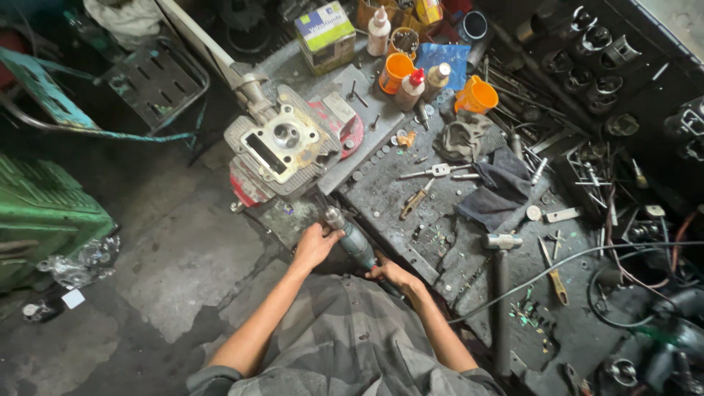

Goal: The person holds a rotary die grinder and grinds the edge of an engine cylinder head clamped in a bench vise, working the tool along the metal surface for an extended period. At the end they set the grinder on the bench and touch the cylinder head with their hand.

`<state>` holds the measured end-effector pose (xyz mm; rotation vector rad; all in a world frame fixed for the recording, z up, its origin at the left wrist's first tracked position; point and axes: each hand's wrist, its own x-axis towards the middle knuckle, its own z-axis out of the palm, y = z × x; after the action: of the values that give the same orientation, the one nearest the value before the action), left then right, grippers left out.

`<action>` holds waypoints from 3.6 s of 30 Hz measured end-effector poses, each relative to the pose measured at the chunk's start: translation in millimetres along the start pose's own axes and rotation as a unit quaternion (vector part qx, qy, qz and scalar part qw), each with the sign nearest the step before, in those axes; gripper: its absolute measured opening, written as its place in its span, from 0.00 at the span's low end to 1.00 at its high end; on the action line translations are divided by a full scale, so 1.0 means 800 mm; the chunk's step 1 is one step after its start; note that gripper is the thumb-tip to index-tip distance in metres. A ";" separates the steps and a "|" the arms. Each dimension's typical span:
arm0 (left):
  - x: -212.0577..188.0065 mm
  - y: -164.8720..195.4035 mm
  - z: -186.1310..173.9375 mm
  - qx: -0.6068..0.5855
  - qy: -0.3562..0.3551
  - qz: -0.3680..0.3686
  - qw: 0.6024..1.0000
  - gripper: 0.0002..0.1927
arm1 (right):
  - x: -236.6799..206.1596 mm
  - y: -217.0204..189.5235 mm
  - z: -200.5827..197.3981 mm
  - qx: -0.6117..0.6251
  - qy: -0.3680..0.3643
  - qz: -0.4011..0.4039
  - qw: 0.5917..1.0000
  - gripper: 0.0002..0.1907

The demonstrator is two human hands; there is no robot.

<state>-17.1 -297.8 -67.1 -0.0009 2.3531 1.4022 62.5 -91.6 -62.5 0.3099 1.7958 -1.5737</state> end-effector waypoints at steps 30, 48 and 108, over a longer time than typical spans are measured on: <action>-0.012 0.010 0.006 -0.007 0.029 0.000 1.000 0.25 | 0.000 0.003 0.000 0.011 -0.007 -0.001 1.000 0.42; -0.006 -0.002 0.002 0.088 0.031 -0.001 0.996 0.32 | 0.009 0.009 -0.002 -0.013 -0.024 0.014 1.000 0.36; 0.001 -0.001 0.002 0.101 0.017 -0.008 0.995 0.36 | 0.003 0.012 -0.004 0.046 -0.016 -0.025 0.999 0.35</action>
<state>-17.2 -296.7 -69.2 0.0138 2.5070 1.1588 65.0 -87.2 -71.4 0.2828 1.7226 -1.6896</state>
